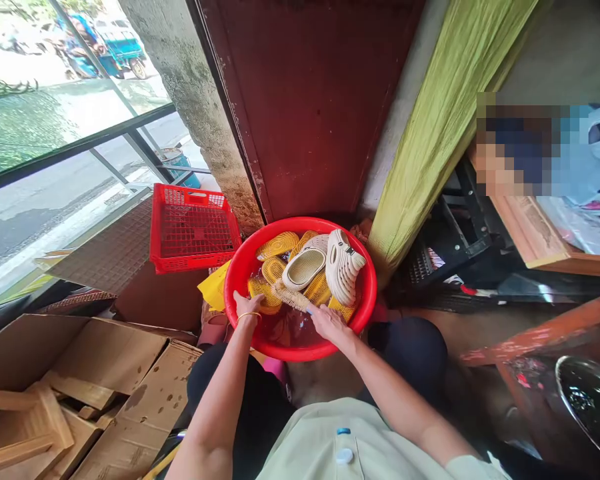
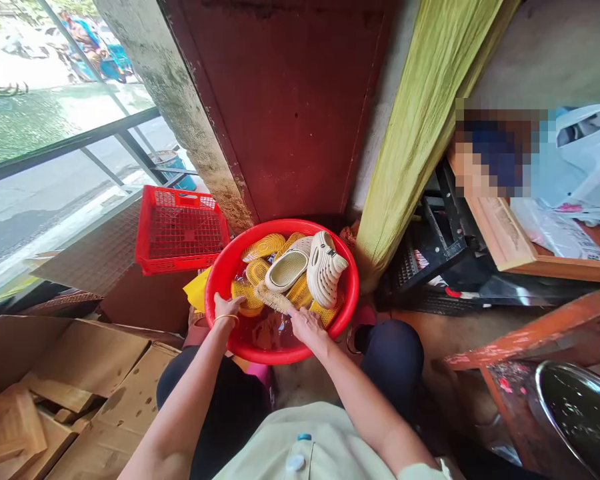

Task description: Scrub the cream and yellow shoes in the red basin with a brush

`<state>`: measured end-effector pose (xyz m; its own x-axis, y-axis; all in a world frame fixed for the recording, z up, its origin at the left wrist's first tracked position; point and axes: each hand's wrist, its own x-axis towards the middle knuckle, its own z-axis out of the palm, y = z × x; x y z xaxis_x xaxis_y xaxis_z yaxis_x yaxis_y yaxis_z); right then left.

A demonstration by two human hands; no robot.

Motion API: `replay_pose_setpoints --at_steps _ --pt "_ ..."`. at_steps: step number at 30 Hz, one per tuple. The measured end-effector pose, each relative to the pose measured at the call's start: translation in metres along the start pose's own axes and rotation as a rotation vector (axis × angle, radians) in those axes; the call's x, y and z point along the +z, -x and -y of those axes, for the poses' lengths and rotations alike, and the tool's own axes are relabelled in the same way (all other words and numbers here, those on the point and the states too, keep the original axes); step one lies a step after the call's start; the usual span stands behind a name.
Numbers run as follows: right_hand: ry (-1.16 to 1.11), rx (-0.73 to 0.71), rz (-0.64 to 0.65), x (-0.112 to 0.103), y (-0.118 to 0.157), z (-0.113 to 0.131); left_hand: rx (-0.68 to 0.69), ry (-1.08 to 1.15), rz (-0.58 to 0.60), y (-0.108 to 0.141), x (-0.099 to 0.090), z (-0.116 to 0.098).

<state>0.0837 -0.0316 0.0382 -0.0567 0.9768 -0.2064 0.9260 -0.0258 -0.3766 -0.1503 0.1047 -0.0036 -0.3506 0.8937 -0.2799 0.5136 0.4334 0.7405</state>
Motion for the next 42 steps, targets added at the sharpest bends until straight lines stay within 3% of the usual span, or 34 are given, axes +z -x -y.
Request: replay_pose_setpoints --at_steps 6,12,17,20,23,29,33,36,40,42 --pt "-0.111 -0.084 -0.003 -0.010 0.002 -0.006 0.042 0.187 0.156 0.013 -0.008 0.005" --pt "-0.424 -0.218 -0.119 -0.013 0.029 -0.006 0.105 0.423 0.091 0.027 -0.013 0.001" --pt "-0.448 -0.236 -0.158 0.005 0.042 0.003 0.059 0.700 0.099 0.052 -0.022 0.000" --pt "-0.490 -0.258 -0.246 0.012 0.046 0.001 0.133 0.800 0.109 0.068 -0.025 0.000" --pt "-0.477 -0.205 -0.350 0.009 0.046 -0.004 0.148 0.857 0.195 0.079 -0.020 -0.006" --pt "-0.363 -0.099 -0.326 -0.005 0.046 0.000 -0.146 1.020 0.390 0.087 0.009 -0.023" --pt "-0.296 -0.103 -0.275 0.005 0.062 0.013 -0.392 1.097 0.559 0.087 0.016 -0.028" --pt "-0.257 -0.113 -0.262 0.017 0.070 0.016 -0.471 1.127 0.623 0.088 0.016 -0.029" --pt "-0.198 -0.085 -0.278 0.010 0.044 0.009 -0.506 1.108 0.817 0.093 0.018 -0.031" --pt "-0.168 -0.069 -0.275 -0.004 0.017 0.007 -0.524 1.080 0.815 0.096 0.018 -0.032"
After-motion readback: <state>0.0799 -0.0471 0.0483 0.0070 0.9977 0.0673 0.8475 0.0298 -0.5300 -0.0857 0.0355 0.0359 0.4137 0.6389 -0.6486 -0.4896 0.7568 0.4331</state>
